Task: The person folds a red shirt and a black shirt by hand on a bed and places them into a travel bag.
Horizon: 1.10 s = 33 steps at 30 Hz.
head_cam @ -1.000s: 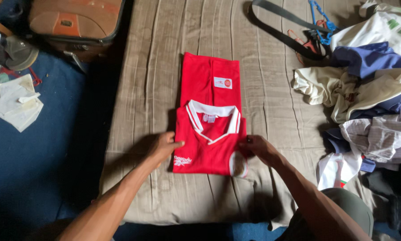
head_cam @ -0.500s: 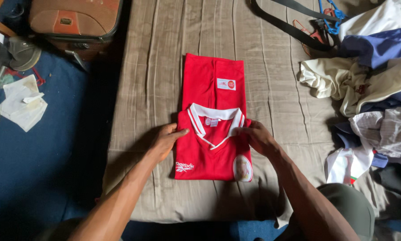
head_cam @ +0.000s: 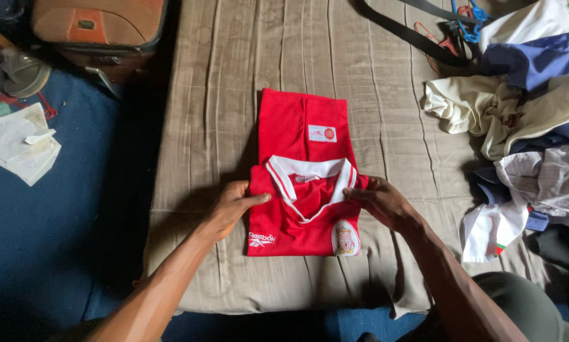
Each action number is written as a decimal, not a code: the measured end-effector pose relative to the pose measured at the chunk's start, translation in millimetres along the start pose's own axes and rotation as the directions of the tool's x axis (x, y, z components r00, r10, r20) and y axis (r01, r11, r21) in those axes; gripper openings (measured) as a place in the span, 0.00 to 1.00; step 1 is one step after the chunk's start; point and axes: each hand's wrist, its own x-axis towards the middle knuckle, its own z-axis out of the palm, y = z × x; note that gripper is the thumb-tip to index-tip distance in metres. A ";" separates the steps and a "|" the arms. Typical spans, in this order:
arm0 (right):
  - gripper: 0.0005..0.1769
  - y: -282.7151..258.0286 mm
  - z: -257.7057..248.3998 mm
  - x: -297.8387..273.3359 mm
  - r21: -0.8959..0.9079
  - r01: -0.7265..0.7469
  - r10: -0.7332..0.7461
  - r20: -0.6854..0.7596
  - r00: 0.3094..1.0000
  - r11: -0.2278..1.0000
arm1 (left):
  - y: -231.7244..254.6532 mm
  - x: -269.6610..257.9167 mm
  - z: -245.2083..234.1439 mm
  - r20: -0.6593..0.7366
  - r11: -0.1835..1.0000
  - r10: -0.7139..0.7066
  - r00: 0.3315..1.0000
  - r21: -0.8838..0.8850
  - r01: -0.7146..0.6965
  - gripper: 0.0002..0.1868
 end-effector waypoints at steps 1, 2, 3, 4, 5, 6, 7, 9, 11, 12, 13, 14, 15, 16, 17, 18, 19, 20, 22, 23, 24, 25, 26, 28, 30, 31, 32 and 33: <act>0.11 -2.3 3.3 -6.0 0.001 -0.003 0.003 -0.002 1.000 1.000 | -0.2 -3.6 -2.4 0.001 1.000 -0.003 1.000 -0.001 0.003 0.12; 0.12 -3.2 5.8 -12.2 0.002 0.020 -0.020 0.012 1.000 1.000 | -0.5 -7.9 -5.1 0.011 0.998 -0.008 1.000 0.064 0.007 0.12; 0.14 -3.4 7.2 -18.5 0.003 0.044 -0.044 0.026 0.999 0.999 | -0.7 -12.5 -6.7 0.020 0.992 -0.013 1.000 0.130 0.010 0.13; 0.14 -3.4 7.4 -24.8 0.005 0.042 -0.042 0.025 0.999 0.999 | -0.3 -18.7 -8.0 0.021 0.991 -0.015 1.000 0.130 0.012 0.13; 0.14 -3.0 6.5 -31.5 0.004 0.043 -0.043 0.073 0.996 0.999 | 1.0 -27.0 -9.1 0.092 0.989 -0.036 0.995 0.144 0.022 0.14; 0.15 -2.8 5.0 -37.5 0.001 0.044 -0.044 0.120 0.992 0.999 | 3.0 -33.8 -8.1 0.163 0.987 -0.055 0.985 0.158 0.029 0.15; 0.15 -1.5 3.3 -43.9 0.001 0.043 -0.042 0.120 0.992 0.999 | 5.3 -40.0 -5.7 0.164 0.987 -0.056 0.985 0.157 0.030 0.15; 0.14 2.5 -0.8 -53.0 -0.011 -0.042 0.044 0.136 0.990 0.999 | 8.8 -49.7 1.9 0.193 0.984 -0.158 0.968 -0.053 0.171 0.19; 0.14 10.1 -2.3 -51.2 -0.012 -0.047 0.049 0.145 0.988 0.999 | 7.5 -48.0 14.1 0.133 0.957 -0.211 0.968 -0.172 0.232 0.19; 0.13 13.5 -3.0 -47.8 -0.013 -0.044 0.045 0.152 0.987 0.999 | 7.1 -46.5 16.8 0.080 0.917 -0.265 0.961 -0.287 0.276 0.19; 0.13 16.5 -4.7 -46.3 -0.014 -0.044 0.046 0.155 0.987 0.999 | 6.0 -46.9 17.3 0.077 0.917 -0.264 0.961 -0.288 0.275 0.19; 0.12 18.5 -7.5 -46.9 -0.021 -0.033 0.036 0.174 0.984 0.999 | 3.6 -45.8 18.4 0.064 0.923 -0.261 0.963 -0.277 0.268 0.18; 0.11 19.7 -9.5 -47.2 -0.028 -0.021 0.026 0.192 0.981 0.999 | 0.9 -44.0 18.7 0.050 0.928 -0.257 0.965 -0.266 0.261 0.18; 0.11 19.3 -11.5 -48.4 -0.028 -0.022 0.027 0.193 0.981 0.999 | -1.2 -43.0 17.2 0.049 0.928 -0.257 0.965 -0.266 0.261 0.18; 0.12 16.8 -14.0 -50.8 -0.051 -0.029 0.038 0.198 0.979 0.998 | -2.5 -42.7 14.7 0.051 0.954 -0.218 0.975 -0.200 0.223 0.16; 0.12 14.1 -14.6 -51.7 -0.073 -0.034 0.049 0.203 0.978 0.997 | -2.4 -42.6 12.0 0.056 0.974 -0.178 0.982 -0.132 0.184 0.14; 0.12 10.7 -14.8 -52.6 -0.072 -0.034 0.048 0.203 0.978 0.997 | -0.9 -42.1 9.7 0.056 0.974 -0.179 0.982 -0.130 0.184 0.14; 0.12 6.3 -15.9 -54.9 -0.066 -0.003 0.014 0.170 0.985 0.998 | 2.3 -40.8 7.5 0.050 0.993 -0.109 0.993 -0.047 0.111 0.11; 0.12 -1.4 -15.6 -54.7 -0.060 0.029 -0.021 0.136 0.991 0.998 | 10.7 -36.4 7.3 0.052 0.999 -0.037 0.998 0.038 0.035 0.10; 0.12 -5.2 -15.7 -51.8 -0.037 0.044 -0.040 0.094 0.995 0.998 | 15.4 -33.0 7.5 0.020 0.999 -0.011 1.000 0.049 0.010 0.09; 0.12 -8.5 -16.7 -49.0 -0.016 0.059 -0.058 0.055 0.997 0.998 | 18.3 -29.7 8.4 -0.015 0.998 0.017 1.000 0.059 -0.017 0.09; 0.12 -9.5 -17.5 -45.9 -0.018 0.060 -0.059 0.056 0.997 0.998 | 19.1 -26.2 9.7 -0.017 0.998 0.020 1.000 0.059 -0.019 0.09; 0.11 -10.5 -17.7 -39.0 -0.027 0.132 -0.131 0.030 0.991 0.991 | 19.2 -20.8 9.7 -0.059 0.991 0.062 0.996 0.125 -0.054 0.10; 0.09 -11.2 -17.8 -22.3 -0.036 0.205 -0.205 0.006 0.979 0.978 | 13.6 -3.6 8.5 -0.101 0.977 0.109 0.989 0.196 -0.088 0.11; 0.10 -14.7 -16.5 -3.5 -0.092 0.319 -0.320 0.004 0.947 0.943 | 3.0 21.9 6.7 -0.234 0.935 0.290 0.928 0.276 -0.223 0.12; 0.10 -16.6 -15.0 3.7 -0.092 0.321 -0.322 0.006 0.947 0.943 | -1.0 32.3 0.6 -0.235 0.934 0.292 0.927 0.278 -0.224 0.12; 0.11 -19.4 -13.7 11.0 -0.113 0.350 -0.352 0.003 0.936 0.930 | -4.0 43.0 -6.0 -0.240 0.856 0.437 0.867 0.407 -0.319 0.11; 0.11 -23.1 -13.1 17.3 -0.133 0.377 -0.381 0.001 0.925 0.916 | -7.1 52.7 -11.3 -0.223 0.751 0.573 0.789 0.529 -0.396 0.11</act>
